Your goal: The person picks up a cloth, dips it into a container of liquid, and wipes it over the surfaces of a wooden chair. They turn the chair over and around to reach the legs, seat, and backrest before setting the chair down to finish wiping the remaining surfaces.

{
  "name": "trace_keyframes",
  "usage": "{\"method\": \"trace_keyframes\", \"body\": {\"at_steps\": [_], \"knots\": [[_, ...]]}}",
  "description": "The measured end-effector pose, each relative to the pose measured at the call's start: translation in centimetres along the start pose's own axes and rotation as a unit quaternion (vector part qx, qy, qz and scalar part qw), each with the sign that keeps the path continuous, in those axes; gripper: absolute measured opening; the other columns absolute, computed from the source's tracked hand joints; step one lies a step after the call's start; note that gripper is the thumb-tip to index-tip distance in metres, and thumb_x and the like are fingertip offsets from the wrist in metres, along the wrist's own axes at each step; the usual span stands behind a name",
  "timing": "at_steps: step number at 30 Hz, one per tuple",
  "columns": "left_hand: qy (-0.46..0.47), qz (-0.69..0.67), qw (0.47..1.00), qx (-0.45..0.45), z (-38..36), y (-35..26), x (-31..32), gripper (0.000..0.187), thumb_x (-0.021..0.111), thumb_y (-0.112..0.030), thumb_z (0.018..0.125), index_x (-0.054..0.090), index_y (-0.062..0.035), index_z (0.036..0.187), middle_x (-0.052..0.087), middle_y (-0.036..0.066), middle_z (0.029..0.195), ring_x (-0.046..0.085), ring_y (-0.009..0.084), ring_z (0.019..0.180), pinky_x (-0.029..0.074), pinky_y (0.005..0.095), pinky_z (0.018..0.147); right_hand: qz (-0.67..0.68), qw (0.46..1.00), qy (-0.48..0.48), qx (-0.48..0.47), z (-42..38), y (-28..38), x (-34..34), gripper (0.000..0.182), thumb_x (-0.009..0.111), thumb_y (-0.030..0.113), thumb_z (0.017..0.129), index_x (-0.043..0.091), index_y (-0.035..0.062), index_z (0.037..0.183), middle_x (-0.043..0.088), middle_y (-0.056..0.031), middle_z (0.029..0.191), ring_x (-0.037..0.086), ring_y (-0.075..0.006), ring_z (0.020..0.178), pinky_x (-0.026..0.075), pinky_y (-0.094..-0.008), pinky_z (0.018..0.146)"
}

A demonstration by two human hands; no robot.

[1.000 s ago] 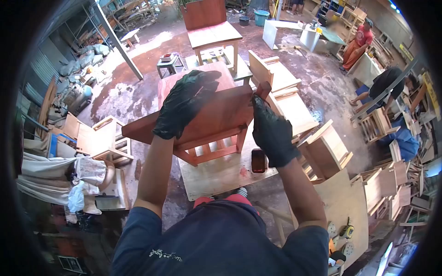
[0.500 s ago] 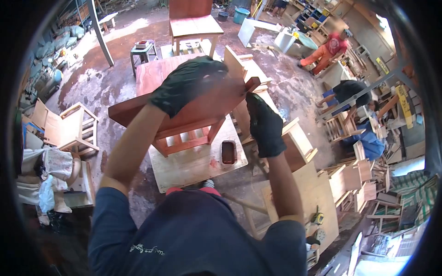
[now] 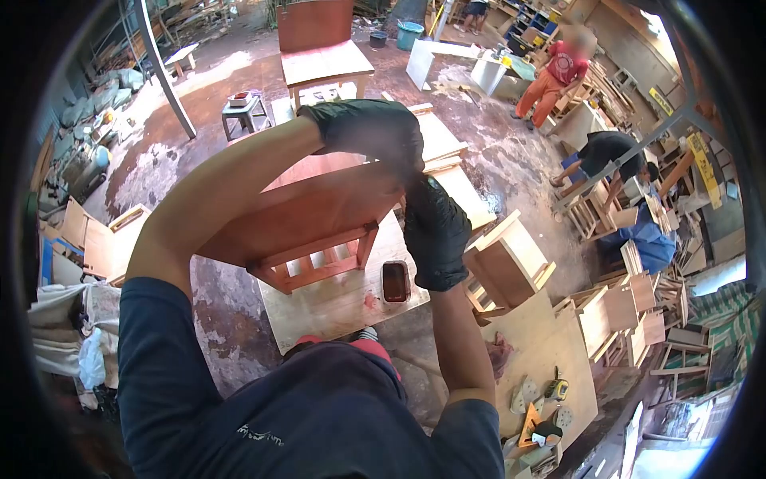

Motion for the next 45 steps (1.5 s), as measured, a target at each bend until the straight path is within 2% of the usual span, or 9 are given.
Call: {"method": "trace_keyframes", "body": {"at_steps": [2,4,14,18,21,25,30,37,45], "knots": [[-0.05,-0.048,0.997,0.044,0.6,1.8,0.1,0.012,0.064,-0.008,0.088,0.072,-0.0025,0.095,0.071,0.008,0.09,0.066,0.0137,0.076,0.055,0.0298,0.068,0.092,0.976,0.04,0.192,-0.5,-2.5,1.0,0.036,0.07,0.005,0.083,0.068,0.0095,0.119,0.072,-0.0095,0.093,0.07,-0.0246,0.075,0.055,-0.0354,0.065],[-0.077,-0.063,0.995,0.026,0.5,3.0,-0.2,0.022,0.071,-0.017,0.076,0.073,-0.0064,0.095,0.072,0.012,0.091,0.068,0.0245,0.083,0.053,0.037,0.076,0.258,0.874,0.118,0.395,-2.0,-4.3,2.6,0.032,0.071,0.007,0.087,0.065,0.0022,0.118,0.068,-0.0061,0.079,0.066,-0.0139,0.064,0.052,-0.0303,0.057],[-0.092,-0.046,0.995,0.011,1.0,3.9,-0.8,0.024,0.076,-0.021,0.072,0.073,-0.0092,0.093,0.072,0.011,0.09,0.069,0.028,0.088,0.053,0.0387,0.078,0.556,0.662,-0.005,0.503,-4.0,-4.0,5.4,0.034,0.07,0.005,0.088,0.058,0.0053,0.12,0.066,-0.0013,0.093,0.061,-0.0099,0.07,0.05,-0.0252,0.061],[-0.094,0.074,0.992,0.025,0.5,2.0,-1.4,0.016,0.067,-0.023,0.091,0.067,-0.0086,0.096,0.067,0.007,0.087,0.067,0.0225,0.081,0.053,0.0348,0.071,0.469,0.733,-0.042,0.491,-2.6,-3.9,3.5,0.033,0.07,0.001,0.088,0.059,0.0049,0.118,0.066,-0.003,0.097,0.062,-0.0115,0.08,0.051,-0.0267,0.07],[-0.149,0.193,0.967,0.075,-0.4,0.6,-1.6,0.016,0.07,-0.027,0.087,0.067,-0.0124,0.095,0.062,0.007,0.082,0.064,0.0259,0.08,0.052,0.039,0.07,0.382,0.877,-0.059,0.285,-1.7,-3.3,3.3,0.038,0.073,0.004,0.088,0.059,0.0043,0.123,0.067,-0.002,0.1,0.063,-0.0147,0.086,0.053,-0.0302,0.075],[-0.106,0.345,0.925,0.117,-0.2,1.5,-0.5,0.015,0.068,-0.024,0.082,0.067,-0.0158,0.095,0.06,0.005,0.082,0.062,0.0262,0.077,0.051,0.0391,0.068,0.148,0.972,0.007,0.183,-1.5,-2.3,3.2,0.029,0.072,0.014,0.087,0.067,0.0089,0.114,0.069,-0.0112,0.099,0.069,-0.0299,0.086,0.054,-0.0389,0.076],[-0.062,0.39,0.917,0.065,0.5,5.5,2.3,0.016,0.066,-0.019,0.081,0.068,-0.0141,0.095,0.064,0.006,0.085,0.063,0.0249,0.079,0.052,0.0373,0.07,0.043,0.977,0.072,0.196,-1.7,-1.9,3.9,0.022,0.067,0.022,0.089,0.069,0.0155,0.11,0.069,-0.0124,0.092,0.068,-0.0353,0.08,0.054,-0.0441,0.071],[-0.121,0.07,0.99,0.014,1.2,9.6,2.1,0.014,0.075,-0.019,0.078,0.072,-0.0092,0.088,0.071,0.011,0.086,0.068,0.0303,0.084,0.053,0.0391,0.077,0.096,0.974,0.032,0.202,-2.4,-2.6,3.3,0.021,0.064,0.023,0.091,0.069,0.0173,0.111,0.068,-0.0118,0.083,0.066,-0.0348,0.074,0.053,-0.0425,0.063],[0.023,-0.008,0.997,-0.078,3.1,10.5,2.9,0.013,0.072,-0.017,0.085,0.068,-0.0046,0.089,0.067,0.008,0.083,0.062,0.0163,0.076,0.05,0.0334,0.072,0.058,0.974,0.075,0.206,-2.5,-3.4,3.7,0.013,0.064,0.023,0.091,0.068,0.0154,0.1,0.067,-0.0108,0.081,0.066,-0.0338,0.07,0.053,-0.0417,0.061]]}}
Point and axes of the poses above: each hand's wrist, its own z-axis towards the middle knuckle, its own x-axis out of the palm, y = z × x, the point moved 8 cm from there along z, towards the middle knuckle
